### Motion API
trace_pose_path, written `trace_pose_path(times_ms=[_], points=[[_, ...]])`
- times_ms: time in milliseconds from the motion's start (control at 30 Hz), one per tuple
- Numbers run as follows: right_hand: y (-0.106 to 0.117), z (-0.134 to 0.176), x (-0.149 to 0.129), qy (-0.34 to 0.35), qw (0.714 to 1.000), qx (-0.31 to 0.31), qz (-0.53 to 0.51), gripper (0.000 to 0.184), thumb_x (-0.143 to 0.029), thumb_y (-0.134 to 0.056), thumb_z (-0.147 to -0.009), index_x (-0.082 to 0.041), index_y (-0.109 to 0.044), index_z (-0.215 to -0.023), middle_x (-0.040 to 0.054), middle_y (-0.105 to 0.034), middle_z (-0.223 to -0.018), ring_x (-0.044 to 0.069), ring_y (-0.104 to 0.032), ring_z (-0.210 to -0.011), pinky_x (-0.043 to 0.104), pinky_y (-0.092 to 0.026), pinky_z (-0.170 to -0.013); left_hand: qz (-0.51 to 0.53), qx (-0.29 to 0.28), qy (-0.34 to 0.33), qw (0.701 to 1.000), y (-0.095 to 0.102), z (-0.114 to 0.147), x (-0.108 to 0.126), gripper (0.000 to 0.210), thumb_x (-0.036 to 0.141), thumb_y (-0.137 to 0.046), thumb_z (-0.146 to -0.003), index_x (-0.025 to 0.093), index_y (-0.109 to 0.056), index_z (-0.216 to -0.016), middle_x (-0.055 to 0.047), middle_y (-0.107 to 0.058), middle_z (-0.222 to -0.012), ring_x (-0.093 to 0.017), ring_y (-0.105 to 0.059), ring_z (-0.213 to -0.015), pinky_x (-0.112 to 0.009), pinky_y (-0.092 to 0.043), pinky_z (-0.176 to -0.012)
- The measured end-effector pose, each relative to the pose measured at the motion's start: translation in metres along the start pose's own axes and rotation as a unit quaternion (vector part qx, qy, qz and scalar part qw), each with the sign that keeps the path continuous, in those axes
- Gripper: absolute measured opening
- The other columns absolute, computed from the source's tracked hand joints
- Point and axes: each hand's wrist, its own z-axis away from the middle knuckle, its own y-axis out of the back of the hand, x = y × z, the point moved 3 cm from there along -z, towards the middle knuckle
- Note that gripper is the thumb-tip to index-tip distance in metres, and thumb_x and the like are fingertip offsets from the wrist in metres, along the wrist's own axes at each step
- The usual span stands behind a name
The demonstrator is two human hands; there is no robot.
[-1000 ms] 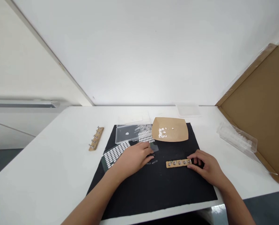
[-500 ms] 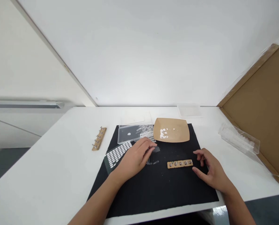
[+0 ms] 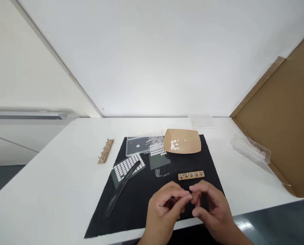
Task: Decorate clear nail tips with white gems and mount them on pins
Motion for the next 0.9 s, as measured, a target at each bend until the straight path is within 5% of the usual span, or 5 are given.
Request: trace_pose_path(times_ms=[100, 200, 467, 667, 900], points=[[-0.013, -0.009, 0.003, -0.027, 0.999, -0.006, -0.035, 0.015, -0.039, -0.075, -0.098, -0.024, -0.075, -0.097, 0.0013, -0.068, -0.078, 0.015, -0.064, -0.068, 0.026, -0.053, -0.063, 0.017, 0.016, 0.020, 1.000, 0.004, 0.003, -0.005, 0.026, 0.045, -0.084, -0.087, 0.019, -0.082, -0.082, -0.001, -0.062, -0.077, -0.006, -0.054, -0.046, -0.017, -0.043, -0.039], [-0.018, -0.016, 0.007, -0.030, 0.995, -0.039, -0.092, 0.024, -0.035, -0.074, -0.099, -0.021, -0.070, -0.079, 0.0004, -0.066, -0.073, 0.012, -0.059, -0.059, 0.024, -0.048, -0.056, 0.023, 0.005, 0.049, 0.999, 0.010, 0.007, -0.005, 0.031, 0.050, -0.082, -0.088, 0.019, -0.084, -0.085, -0.001, -0.058, -0.077, -0.003, -0.048, -0.042, -0.017, -0.039, -0.037], [-0.017, -0.025, 0.013, -0.095, 0.976, -0.029, -0.192, 0.016, -0.033, -0.088, -0.087, -0.022, -0.076, -0.089, -0.0002, -0.070, -0.075, 0.011, -0.064, -0.056, 0.021, -0.054, -0.052, 0.031, -0.019, 0.077, 0.996, 0.010, -0.001, 0.011, 0.033, 0.050, -0.085, -0.085, 0.019, -0.082, -0.077, 0.000, -0.056, -0.077, -0.003, -0.047, -0.047, -0.016, -0.041, -0.041], [-0.020, -0.015, 0.021, -0.040, 0.976, 0.024, -0.215, 0.017, -0.032, -0.088, -0.087, -0.022, -0.074, -0.089, 0.0009, -0.068, -0.079, 0.010, -0.062, -0.053, 0.020, -0.052, -0.044, 0.058, -0.024, 0.114, 0.991, 0.002, 0.000, 0.011, 0.041, 0.059, -0.084, -0.082, 0.018, -0.082, -0.078, 0.000, -0.051, -0.081, -0.003, -0.046, -0.047, -0.014, -0.035, -0.035], [0.000, -0.034, 0.005, 0.086, 0.991, -0.077, -0.071, 0.010, -0.017, -0.070, -0.099, -0.026, -0.069, -0.104, 0.0018, -0.069, -0.085, 0.015, -0.068, -0.069, 0.028, -0.059, -0.063, 0.028, -0.045, 0.068, 0.996, 0.002, -0.009, 0.001, 0.037, 0.054, -0.078, -0.091, 0.019, -0.080, -0.081, -0.002, -0.057, -0.082, -0.003, -0.045, -0.044, -0.017, -0.037, -0.035]])
